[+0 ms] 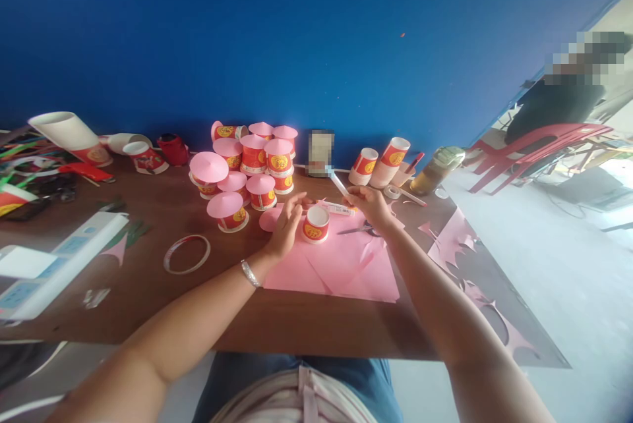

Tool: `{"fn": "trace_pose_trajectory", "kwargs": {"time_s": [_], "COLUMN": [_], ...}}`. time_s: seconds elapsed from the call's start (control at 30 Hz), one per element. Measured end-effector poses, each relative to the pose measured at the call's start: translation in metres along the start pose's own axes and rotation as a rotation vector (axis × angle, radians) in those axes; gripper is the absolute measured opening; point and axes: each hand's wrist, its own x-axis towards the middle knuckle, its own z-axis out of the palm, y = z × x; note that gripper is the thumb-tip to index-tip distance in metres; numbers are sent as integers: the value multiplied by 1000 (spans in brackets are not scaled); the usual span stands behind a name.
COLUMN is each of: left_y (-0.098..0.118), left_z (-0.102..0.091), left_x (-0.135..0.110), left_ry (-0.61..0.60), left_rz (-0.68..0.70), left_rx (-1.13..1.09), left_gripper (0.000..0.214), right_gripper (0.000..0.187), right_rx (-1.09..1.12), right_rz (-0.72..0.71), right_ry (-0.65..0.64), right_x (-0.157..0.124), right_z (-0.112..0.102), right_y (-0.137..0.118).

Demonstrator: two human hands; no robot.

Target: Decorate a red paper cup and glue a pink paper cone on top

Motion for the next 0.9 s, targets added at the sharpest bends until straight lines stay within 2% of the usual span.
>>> {"fn": "trace_pose_trajectory", "kwargs": {"time_s": [0.07,0.17,0.37,0.6,0.7,0.9], "left_y": [0,1,4,-3,-6,-7], "left_z": [-1,-2,-3,-6,-8,-7], "left_x": [1,4,8,13,15,16], "left_ry": [50,67,74,52,37,47], "left_rz": [-25,-32,0,0,-13,-45], "left_rx": [28,65,66,-27,-20,-38], "left_gripper": [55,54,51,44,37,36], "right_gripper": [31,36,40,42,41,34], "right_rx": [396,637,729,781,783,882], "right_rz": [31,78,116,158,166,137], "right_ry": [-44,-73,-101,-97,-54,80], "right_x": [-14,-29,-38,-41,-40,-39], "right_z": [6,18,34,35,37,43], "right_y": [-5,-7,-8,-11,-7,-8]}}
